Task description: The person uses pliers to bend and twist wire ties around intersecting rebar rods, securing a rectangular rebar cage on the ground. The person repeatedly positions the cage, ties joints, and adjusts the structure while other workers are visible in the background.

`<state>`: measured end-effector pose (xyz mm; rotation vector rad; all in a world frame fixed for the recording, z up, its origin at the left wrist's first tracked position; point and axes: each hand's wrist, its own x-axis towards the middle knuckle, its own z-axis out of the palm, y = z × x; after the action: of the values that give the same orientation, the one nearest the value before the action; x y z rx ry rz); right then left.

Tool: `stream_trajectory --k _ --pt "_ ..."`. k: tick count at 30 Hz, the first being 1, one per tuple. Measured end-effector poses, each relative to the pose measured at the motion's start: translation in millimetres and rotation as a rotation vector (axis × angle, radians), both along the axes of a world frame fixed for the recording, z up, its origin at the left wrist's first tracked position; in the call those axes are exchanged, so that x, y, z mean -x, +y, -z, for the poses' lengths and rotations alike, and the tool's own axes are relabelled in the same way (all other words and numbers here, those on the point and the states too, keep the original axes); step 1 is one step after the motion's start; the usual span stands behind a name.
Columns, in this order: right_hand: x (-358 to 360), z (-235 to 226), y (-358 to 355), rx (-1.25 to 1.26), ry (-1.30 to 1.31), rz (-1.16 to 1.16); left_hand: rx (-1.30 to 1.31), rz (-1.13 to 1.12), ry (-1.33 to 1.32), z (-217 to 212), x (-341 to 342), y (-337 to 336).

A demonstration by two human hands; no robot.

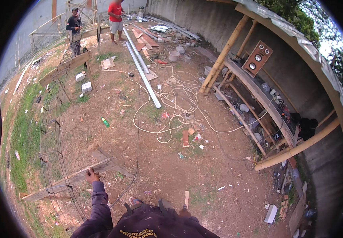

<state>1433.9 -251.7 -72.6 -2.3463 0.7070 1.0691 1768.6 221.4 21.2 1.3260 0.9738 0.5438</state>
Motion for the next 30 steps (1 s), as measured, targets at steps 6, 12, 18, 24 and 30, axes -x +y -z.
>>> stream_trajectory --k 6,12,18,24,30 --pt "-68 49 -6 -0.176 -0.136 0.187 -0.188 0.114 -0.137 -27 13 6" --pt "-188 52 -45 -0.133 -0.151 0.215 -0.099 0.514 -0.148 -74 18 3" --pt "-318 21 -87 -0.081 -0.108 -0.143 -0.171 0.298 -0.010 -178 33 -35" --pt "-411 -53 -63 -0.161 -0.188 -0.690 -0.120 -0.167 -0.241 -275 154 -84" --pt "-415 -203 77 -0.787 -0.300 -1.227 -0.071 -0.034 -1.152 -278 338 -126"
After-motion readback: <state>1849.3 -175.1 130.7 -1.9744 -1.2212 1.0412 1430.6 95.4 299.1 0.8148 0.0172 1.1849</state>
